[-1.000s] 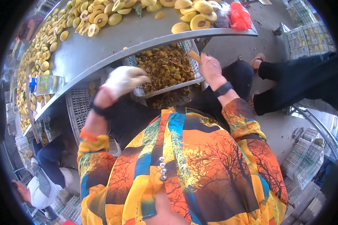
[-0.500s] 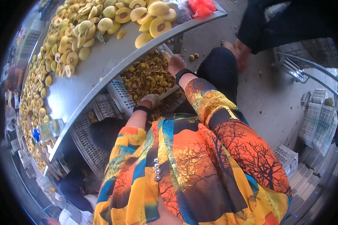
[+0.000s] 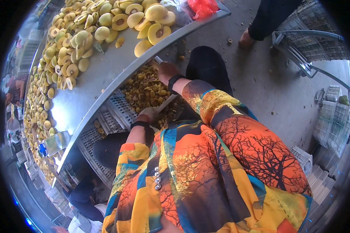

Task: The person pits peaches using a hand tool. They take halved peaches from a table, remove the pits with the tool, and drop the pitted fruit into a crate while discarding the pits into a central tray.

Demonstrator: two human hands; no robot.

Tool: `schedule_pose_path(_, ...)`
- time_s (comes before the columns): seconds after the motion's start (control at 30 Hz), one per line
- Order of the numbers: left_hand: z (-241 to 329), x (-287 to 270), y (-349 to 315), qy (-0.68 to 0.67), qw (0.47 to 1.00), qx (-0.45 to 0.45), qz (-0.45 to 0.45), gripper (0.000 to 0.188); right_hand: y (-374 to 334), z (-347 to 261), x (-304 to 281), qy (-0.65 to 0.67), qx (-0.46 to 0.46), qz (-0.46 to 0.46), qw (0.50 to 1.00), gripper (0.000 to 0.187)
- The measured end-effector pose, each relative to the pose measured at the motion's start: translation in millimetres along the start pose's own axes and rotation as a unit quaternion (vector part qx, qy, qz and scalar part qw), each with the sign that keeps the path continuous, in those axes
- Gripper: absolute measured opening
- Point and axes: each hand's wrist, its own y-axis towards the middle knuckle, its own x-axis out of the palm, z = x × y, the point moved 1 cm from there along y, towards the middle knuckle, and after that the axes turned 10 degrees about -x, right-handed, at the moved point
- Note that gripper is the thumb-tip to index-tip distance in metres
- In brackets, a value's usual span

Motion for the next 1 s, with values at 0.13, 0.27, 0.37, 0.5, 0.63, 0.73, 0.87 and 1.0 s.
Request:
schedule_pose_path(0.13,1,-2,-2,0.043,0.999,-0.003,0.001,0.045,10,12,14,0.013,0.004,0.023,1.0,0.043)
schedule_pose_path(0.27,-16,10,-4,-0.006,0.999,-0.042,-0.004,0.046,13,10,11,0.027,0.028,-0.029,0.999,0.031)
schedule_pose_path(0.37,3,-18,-45,0.04,0.999,0.012,-0.008,0.052,6,13,4,0.031,0.015,-0.048,0.998,0.03)
schedule_pose_path(0.5,1,-33,-80,0.019,0.998,-0.05,0.016,0.059,-41,-49,-50,-0.041,-0.166,-0.095,0.981,0.022)
schedule_pose_path(0.63,-8,-24,-87,0.045,0.997,-0.006,0.069,0.06,-109,-51,-88,0.016,-0.236,0.083,0.968,0.006)
schedule_pose_path(0.73,-29,-7,-67,0.041,0.998,0.018,0.04,0.059,-168,-52,-117,0.012,-0.231,0.15,0.961,0.018)
schedule_pose_path(0.87,1,-14,-94,0.067,0.996,-0.031,0.043,0.049,-256,-46,-140,0.013,-0.191,0.264,0.945,0.031)
schedule_pose_path(1.0,6,-11,-76,0.088,0.994,-0.032,0.059,0.052,-314,-44,-132,0.013,-0.126,0.295,0.947,0.031)
